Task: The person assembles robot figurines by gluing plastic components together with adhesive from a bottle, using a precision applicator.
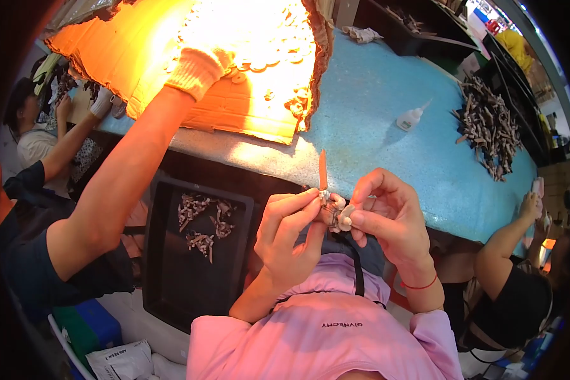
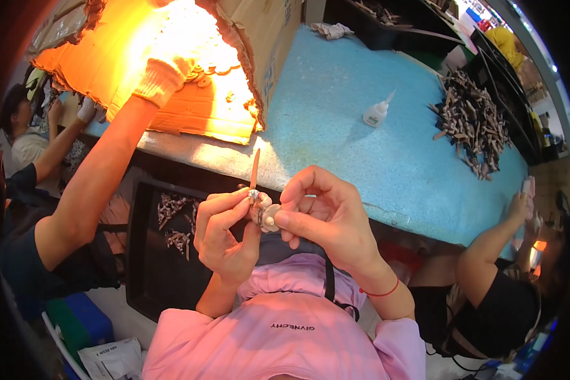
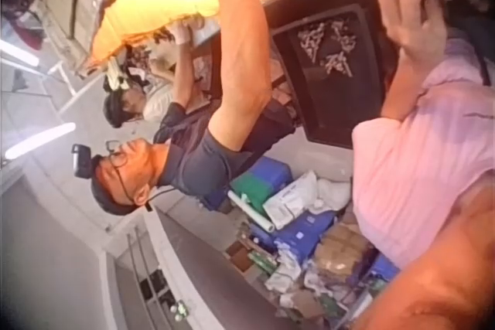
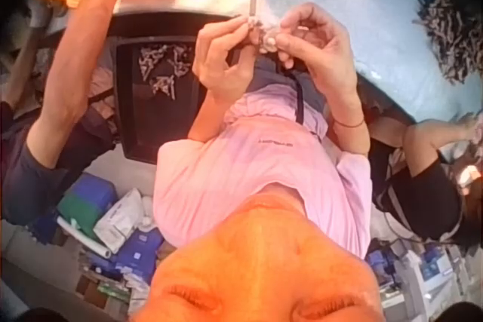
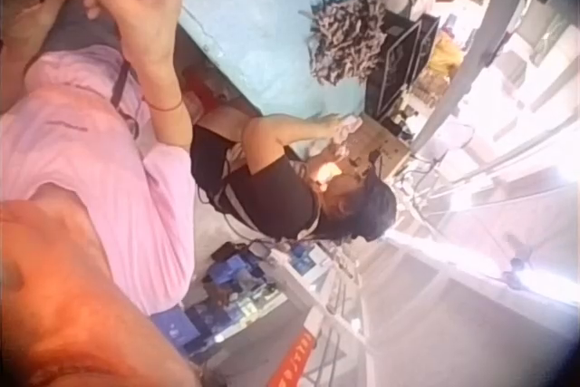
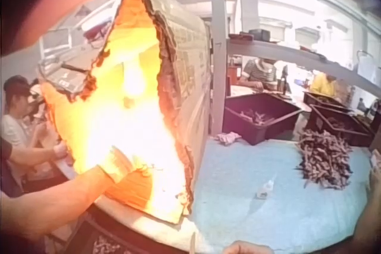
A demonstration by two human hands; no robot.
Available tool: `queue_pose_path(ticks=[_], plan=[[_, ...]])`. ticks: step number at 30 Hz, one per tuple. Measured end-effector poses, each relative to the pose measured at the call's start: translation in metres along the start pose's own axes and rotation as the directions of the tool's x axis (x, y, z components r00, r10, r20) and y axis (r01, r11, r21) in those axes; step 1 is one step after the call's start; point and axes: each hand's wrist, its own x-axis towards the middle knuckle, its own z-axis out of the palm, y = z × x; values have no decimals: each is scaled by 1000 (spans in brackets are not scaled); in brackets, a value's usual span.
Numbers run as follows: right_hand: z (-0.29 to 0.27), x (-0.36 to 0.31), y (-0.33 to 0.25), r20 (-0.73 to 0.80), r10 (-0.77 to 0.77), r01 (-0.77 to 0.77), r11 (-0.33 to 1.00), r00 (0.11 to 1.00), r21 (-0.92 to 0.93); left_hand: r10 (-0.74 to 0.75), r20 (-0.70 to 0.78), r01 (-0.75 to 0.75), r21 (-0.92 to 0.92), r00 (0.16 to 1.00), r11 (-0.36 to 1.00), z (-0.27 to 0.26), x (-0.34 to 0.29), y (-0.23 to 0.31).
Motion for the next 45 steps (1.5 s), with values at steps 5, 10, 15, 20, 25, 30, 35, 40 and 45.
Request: queue_pose_path(ticks=[5, 10, 15, 20, 25, 30, 35, 40, 45], plan=[[2, 0, 2, -6, -12, 12, 1000, 1000, -23, 39, -14, -39, 13, 999, 999, 1, 0, -2], [-1, -2, 7, -10, -61, 60, 997, 998, -39, 9, -6, -10, -35, 1000, 999, 2, 1, -1], [3, -4, 7, -7, -115, 115, 992, 993, -50, 0, -14, -1, -77, 1000, 997, 0, 1, -1], [4, -8, 9, -61, -139, 137, 990, 988, -41, -280, 141, 310, -287, 949, 906, -2, 7, 7], [1, -14, 12, -53, -140, 137, 989, 989, -53, -315, 205, 371, -366, 927, 853, -8, 7, 11], [1, -18, 10, -47, -157, 153, 985, 986, -82, -312, 263, 392, -351, 913, 850, -9, 8, 16], [2, -24, 9, -53, -153, 147, 984, 987, -102, -186, 284, 251, -211, 940, 945, -13, 14, 21], [-3, -26, 2, 0, -122, 121, 981, 993, -154, -163, 330, 238, -201, 930, 950, -12, 14, 23], [-8, -27, -11, 8, -43, 43, 968, 999, -247, -112, 375, 174, -136, 920, 975, -10, 15, 25]])
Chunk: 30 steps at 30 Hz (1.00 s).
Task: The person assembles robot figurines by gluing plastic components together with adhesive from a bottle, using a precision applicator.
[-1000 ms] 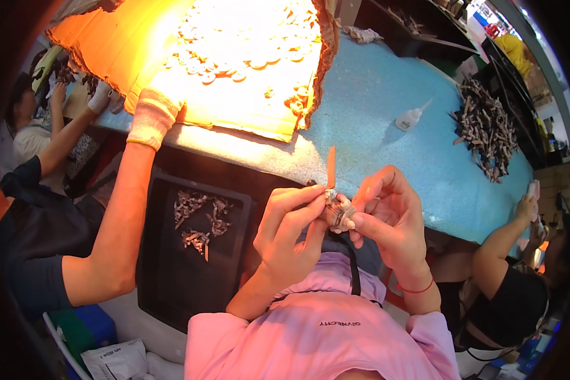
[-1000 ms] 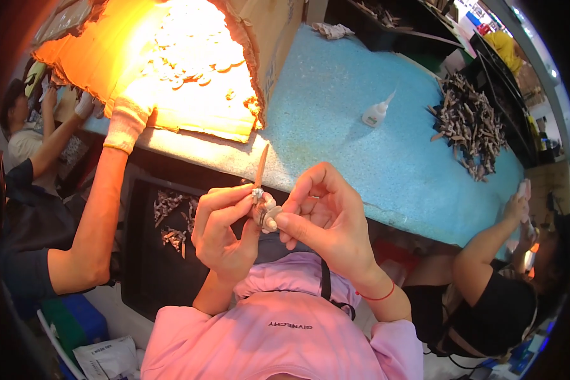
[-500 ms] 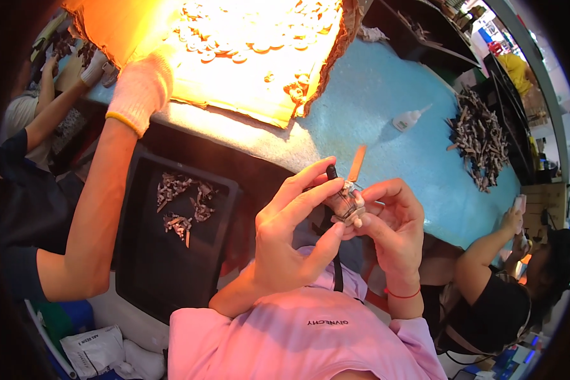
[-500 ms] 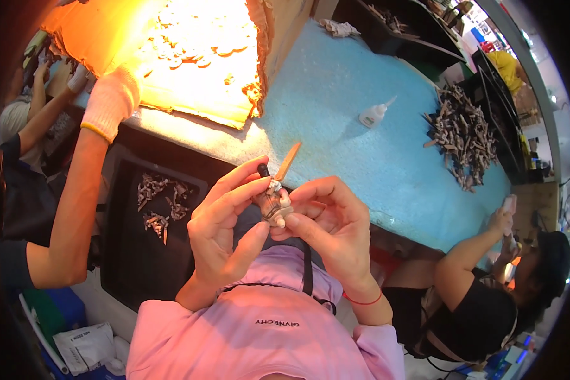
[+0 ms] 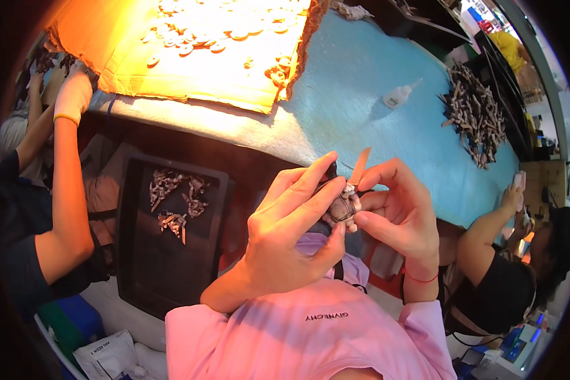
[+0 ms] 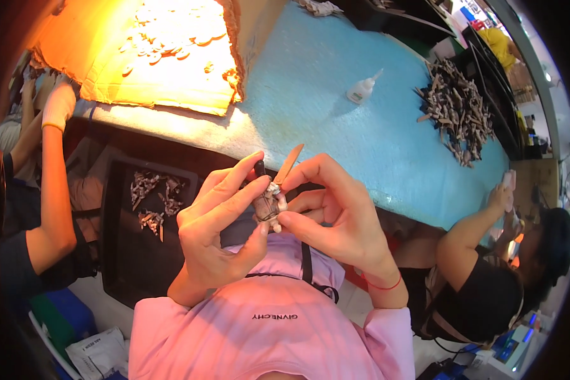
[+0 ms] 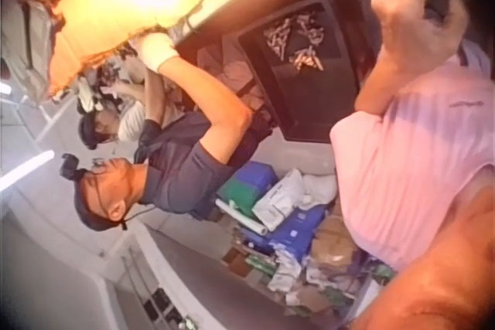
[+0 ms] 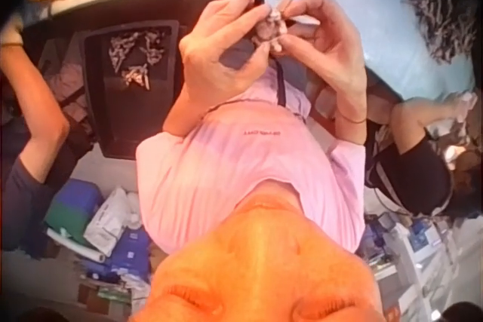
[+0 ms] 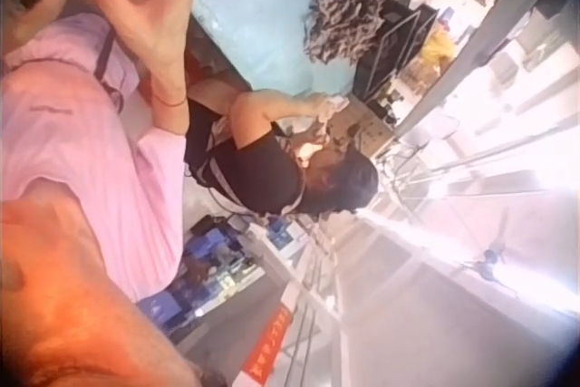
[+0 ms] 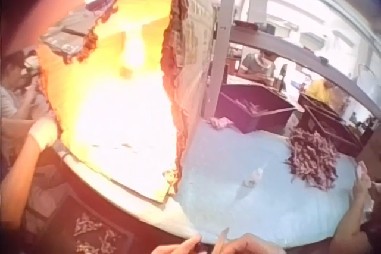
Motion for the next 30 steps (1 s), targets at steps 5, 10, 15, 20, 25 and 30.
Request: queue_pose_path(ticks=[5, 10, 15, 20, 25, 30], plan=[[-6, 5, -8, 28, 72, -69, 993, 997, -97, 34, 23, -36, 55, 999, 998, 6, 0, 0], [-8, 7, -1, 59, 12, -10, 999, 998, -35, 68, 5, -68, 94, 998, 993, 10, 4, 2], [-9, 11, 3, 24, 23, -22, 999, 999, -27, 58, -10, -57, 112, 998, 992, 14, 4, -2], [-11, 13, 7, 31, -24, 25, 999, 999, -34, 50, 24, -53, 134, 998, 990, 13, 7, -3], [-15, 15, 4, 33, -23, 22, 999, 999, 35, -13, 123, 9, 32, 992, 999, 5, 13, -3], [-18, 13, 0, 52, -33, 33, 999, 998, 7, -21, 126, 21, 4, 992, 1000, 6, 14, -3]])
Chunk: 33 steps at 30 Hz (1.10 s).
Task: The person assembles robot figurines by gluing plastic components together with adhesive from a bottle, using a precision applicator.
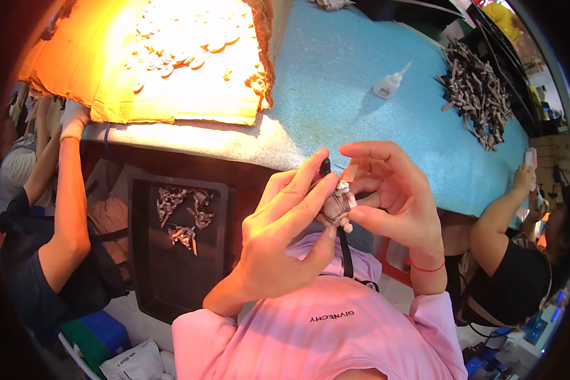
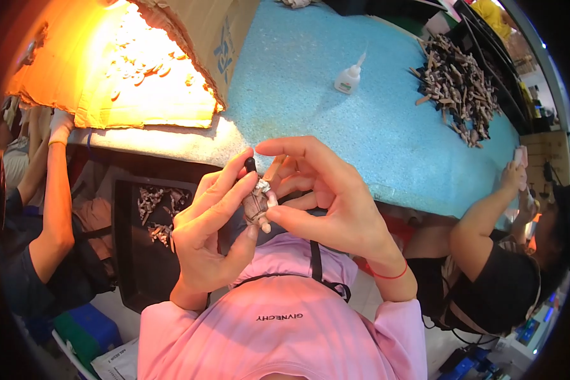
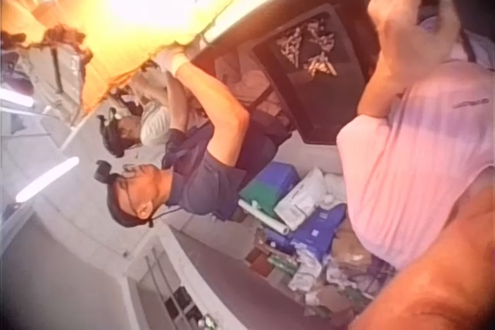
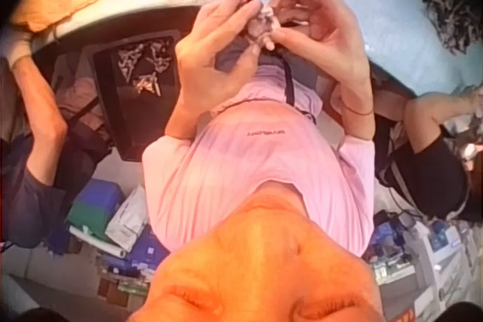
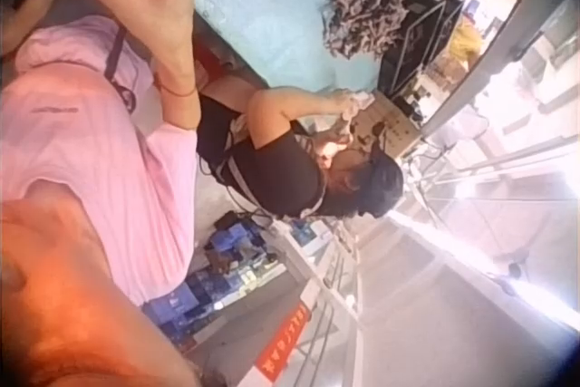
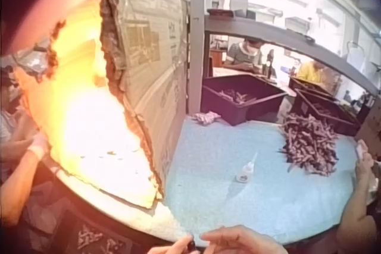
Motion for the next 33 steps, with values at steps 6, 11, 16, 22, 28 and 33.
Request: queue_pose_path(ticks=[6, 11, 16, 22, 28, 33], plan=[[-5, -3, 6, 78, -98, 97, 995, 992, 22, 6, -24, -8, -61, 1000, 998, 0, -1, -3], [3, -4, 5, 55, -90, 91, 996, 994, -11, -92, -31, 83, -202, 995, 976, 0, -6, 1], [5, -7, 6, -77, -64, 72, 992, 995, 103, -374, 93, 276, -837, 923, 473, 2, -13, -4], [0, -10, 17, -306, -387, 250, 880, 870, -403, -352, 388, 362, -922, 852, -140, 8, -15, -10], [14, -4, 22, -202, -460, 362, 849, 865, -386, -319, 466, 409, -882, 825, -232, 12, -17, -6], [19, -11, 20, -204, -372, 268, 874, 906, -404, -305, 517, 457, -854, 800, -249, 16, -17, -4]])
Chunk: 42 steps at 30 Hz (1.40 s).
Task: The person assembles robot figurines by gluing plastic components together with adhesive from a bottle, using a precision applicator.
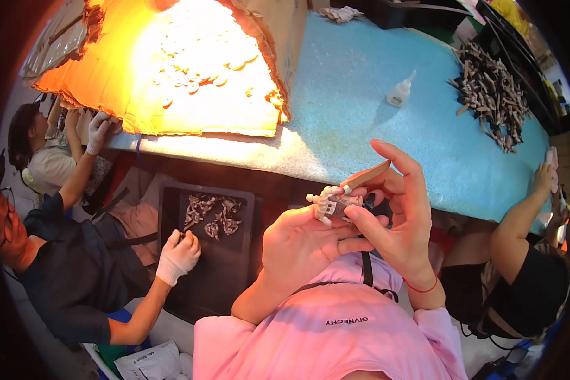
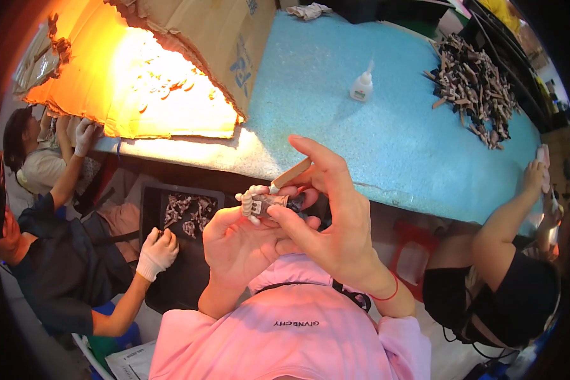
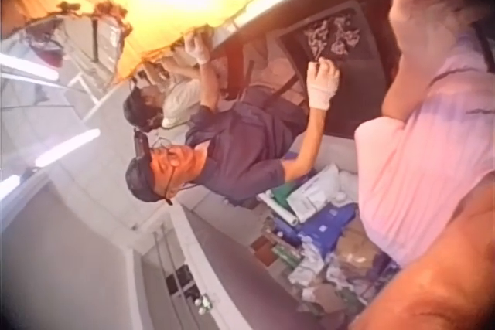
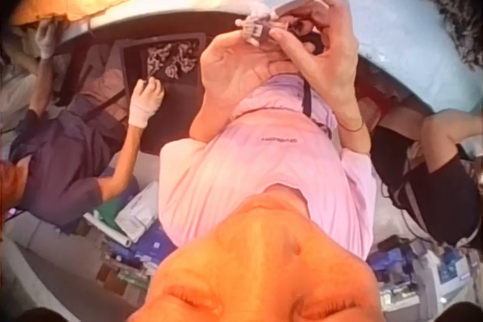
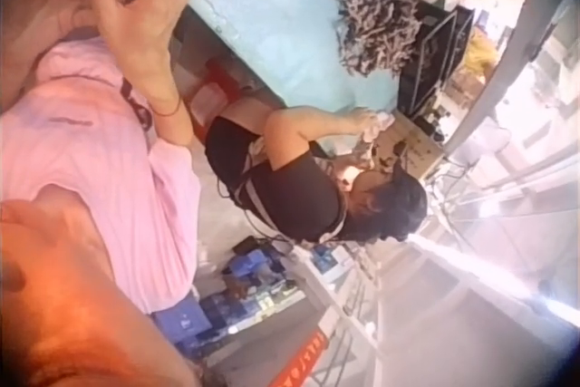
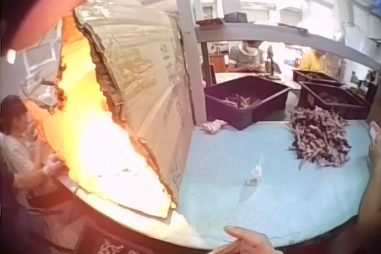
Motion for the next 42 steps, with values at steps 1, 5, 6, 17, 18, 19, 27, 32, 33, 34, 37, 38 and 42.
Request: queue_pose_path(ticks=[1, 5, 6, 17, 18, 19, 27, 32, 33, 34, 37, 38, 42], plan=[[-1, 0, -2, 6, -2, 2, 999, 1000, -38, 6, 65, -3, -42, 998, 999, -1, 0, -1], [-3, -1, -10, 3, -62, 62, 989, 998, -133, 49, 142, -2, -316, 989, 949, 5, 1, -7], [-4, -2, -11, 22, -101, 103, 980, 995, -172, 48, 139, -2, -314, 989, 949, 4, 1, -7], [-2, -8, -13, 63, -251, 259, 936, 966, -240, 45, 2, -42, -272, 999, 961, 4, -5, -13], [-2, -9, -13, 50, -268, 273, 935, 962, -228, 44, 3, -42, -271, 999, 962, 3, -5, -13], [-1, -10, -12, 37, -285, 287, 933, 958, -215, 50, 35, -39, -258, 998, 965, 1, -6, -13], [-4, -12, -6, 79, -314, 322, 938, 946, -124, 91, 68, -81, -142, 994, 987, 1, -8, -12], [-1, -16, 1, -24, -325, 325, 945, 945, 19, 99, 35, -104, 199, 994, 974, 7, -6, -6], [-4, -17, -2, -11, -291, 291, 956, 957, 19, 103, 38, -109, 199, 994, 974, 9, -7, -5], [-6, -18, -4, 1, -257, 257, 966, 966, 19, 164, 56, -174, 314, 985, 933, 11, -8, -4], [-12, -23, -3, -26, -154, 156, 983, 988, 93, 272, 31, -252, 490, 962, 835, 19, -12, -6], [-14, -25, -3, -4, -129, 128, 983, 992, 133, 323, 34, -290, 536, 946, 793, 19, -13, -8], [-14, -29, -7, -17, -101, 102, 978, 995, 183, 452, 102, -373, 737, 886, 564, 15, -12, -8]])
